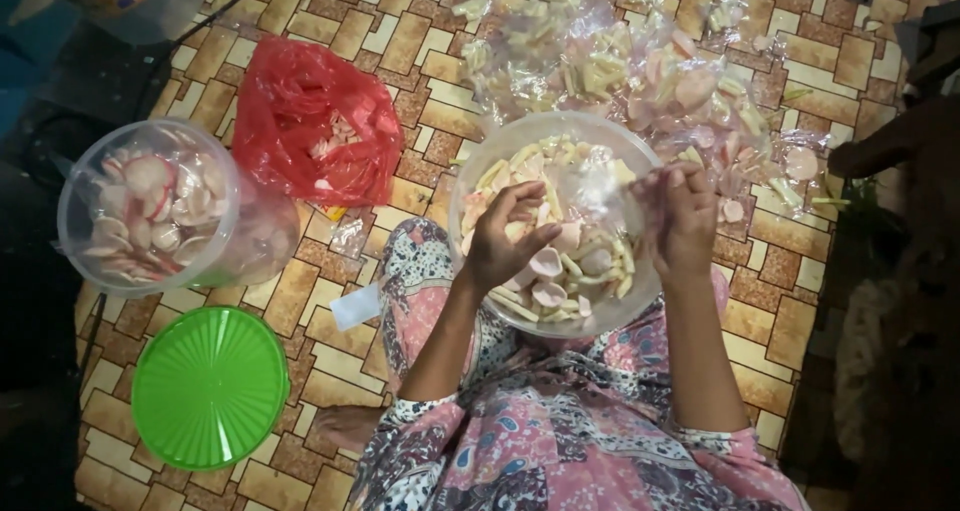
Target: The person sits on the floor and packs sliced food items from a large plastic bowl into small clear plastic bags. They repeatedly pick up slices, place them into bags, and set the filled bags aside on the floor.
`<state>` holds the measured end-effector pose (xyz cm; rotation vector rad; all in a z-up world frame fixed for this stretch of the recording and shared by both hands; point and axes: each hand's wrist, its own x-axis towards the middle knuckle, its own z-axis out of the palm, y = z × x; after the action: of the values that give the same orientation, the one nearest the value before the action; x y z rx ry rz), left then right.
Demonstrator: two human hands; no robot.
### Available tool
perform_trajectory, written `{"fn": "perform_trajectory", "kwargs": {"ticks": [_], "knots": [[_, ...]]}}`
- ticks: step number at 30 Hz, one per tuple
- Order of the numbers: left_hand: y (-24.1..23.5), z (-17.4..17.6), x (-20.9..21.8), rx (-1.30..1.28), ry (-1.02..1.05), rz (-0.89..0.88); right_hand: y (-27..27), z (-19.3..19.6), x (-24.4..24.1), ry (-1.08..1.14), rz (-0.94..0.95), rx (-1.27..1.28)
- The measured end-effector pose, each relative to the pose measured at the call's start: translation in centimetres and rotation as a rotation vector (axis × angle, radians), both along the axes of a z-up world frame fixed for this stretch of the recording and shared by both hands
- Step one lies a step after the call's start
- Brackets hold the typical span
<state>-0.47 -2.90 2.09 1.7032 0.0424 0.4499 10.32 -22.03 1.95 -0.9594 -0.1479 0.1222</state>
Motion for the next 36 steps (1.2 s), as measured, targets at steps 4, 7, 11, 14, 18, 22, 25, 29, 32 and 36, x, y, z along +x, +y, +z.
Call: {"fn": "perform_trajectory", "kwargs": {"ticks": [4, 7, 11, 14, 18, 22, 25, 29, 32, 36], "knots": [[0.2, -0.4, -0.3, -0.129, 0.064, -0.053, 1.3, -0.2, -1.0, 0.092, 0.077, 0.015], [0.2, 0.8, -0.5, -0.306, 0.089, -0.146, 1.9, -0.4, -1.2, 0.107, 0.101, -0.047], [0.2, 1.9, -0.7, -0.366, 0.083, -0.163, 2.0, -1.5, -1.3, 0.052, 0.078, -0.122], [0.2, 2.4, -1.0, -0.4, 0.056, -0.133, 1.6, -2.4, -1.0, 0.011, 0.065, -0.138], [0.4, 1.4, -1.0, -0.423, 0.051, -0.118, 1.3, -3.0, -1.1, 0.005, 0.076, -0.14], [0.8, 2.7, -1.4, -0.41, 0.121, -0.194, 1.3, -2.8, -1.5, 0.014, 0.096, -0.157], [0.5, 2.7, -1.6, -0.361, 0.167, -0.245, 1.0, -3.1, -1.5, 0.018, 0.081, -0.183], [0.6, 2.5, -1.0, -0.226, 0.132, -0.312, 0.5, -3.4, -1.4, 0.094, 0.101, -0.148], [0.9, 2.4, -0.5, -0.022, 0.084, -0.283, 0.1, -4.2, -1.1, 0.102, 0.117, -0.123], [1.1, -0.9, 0.5, 0.094, 0.012, -0.168, -0.1, -5.1, -0.9, 0.109, 0.106, -0.09]]}}
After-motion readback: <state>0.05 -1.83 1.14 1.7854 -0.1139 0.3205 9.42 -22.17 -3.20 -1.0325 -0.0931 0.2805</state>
